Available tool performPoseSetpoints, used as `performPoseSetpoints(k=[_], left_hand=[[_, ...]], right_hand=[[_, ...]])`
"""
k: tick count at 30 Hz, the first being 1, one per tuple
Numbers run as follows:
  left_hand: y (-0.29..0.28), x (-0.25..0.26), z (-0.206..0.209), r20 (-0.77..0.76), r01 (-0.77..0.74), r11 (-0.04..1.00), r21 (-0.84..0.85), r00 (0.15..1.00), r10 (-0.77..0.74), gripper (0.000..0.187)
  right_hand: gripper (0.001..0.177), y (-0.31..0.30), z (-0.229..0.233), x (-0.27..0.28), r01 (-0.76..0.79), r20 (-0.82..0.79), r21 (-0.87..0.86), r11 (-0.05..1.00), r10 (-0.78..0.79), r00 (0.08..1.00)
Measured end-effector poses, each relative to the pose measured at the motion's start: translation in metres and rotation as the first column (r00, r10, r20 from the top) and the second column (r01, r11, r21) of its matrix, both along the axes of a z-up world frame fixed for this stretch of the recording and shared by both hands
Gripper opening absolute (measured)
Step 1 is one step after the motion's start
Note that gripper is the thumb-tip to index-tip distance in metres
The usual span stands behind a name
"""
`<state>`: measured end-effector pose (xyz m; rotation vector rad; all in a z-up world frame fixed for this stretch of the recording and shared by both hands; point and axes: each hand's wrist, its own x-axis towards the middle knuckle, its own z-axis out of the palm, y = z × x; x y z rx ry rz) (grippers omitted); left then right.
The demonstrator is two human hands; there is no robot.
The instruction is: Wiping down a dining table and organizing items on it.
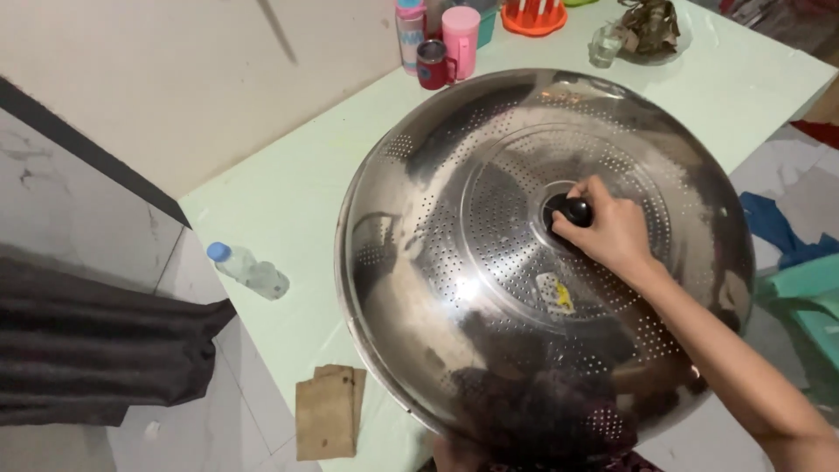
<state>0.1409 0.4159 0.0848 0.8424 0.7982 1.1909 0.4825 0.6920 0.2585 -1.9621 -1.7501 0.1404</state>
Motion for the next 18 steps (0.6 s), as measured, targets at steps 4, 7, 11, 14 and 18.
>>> performPoseSetpoints(k=[4, 7, 11, 14, 18], left_hand=[[0.097, 0.037, 0.037, 0.011, -0.011, 1.0, -0.004, 1.0, 0.011, 0.035], [0.113, 0.052, 0.047, -0.106, -0.136, 0.978, -0.16, 0.987, 0.12, 0.033], [0.144, 0.084, 0.021, -0.305, -0.229, 0.965, -0.129, 0.935, 0.181, 0.032], [0.168, 0.108, -0.004, -0.61, -0.214, 0.969, -0.121, 0.786, 0.098, 0.03], [0.214, 0.124, -0.106, -0.091, -0.358, 0.917, -0.177, 0.934, 0.346, 0.034]], right_hand=[[0.038, 0.025, -0.011, 0.017, -0.11, 0.034, 0.174, 0.979, 0.106, 0.994], [0.041, 0.053, -0.011, 0.029, 0.04, -0.04, -0.152, 0.988, -0.047, 0.998], [0.048, 0.087, -0.038, 0.073, -0.11, -0.005, 0.013, 0.994, 0.11, 0.994], [0.046, 0.119, -0.043, 0.102, -0.073, -0.07, 0.088, 0.993, 0.079, 0.994], [0.033, 0.147, -0.04, 0.143, -0.043, -0.233, 0.172, 0.984, 0.083, 0.969]])
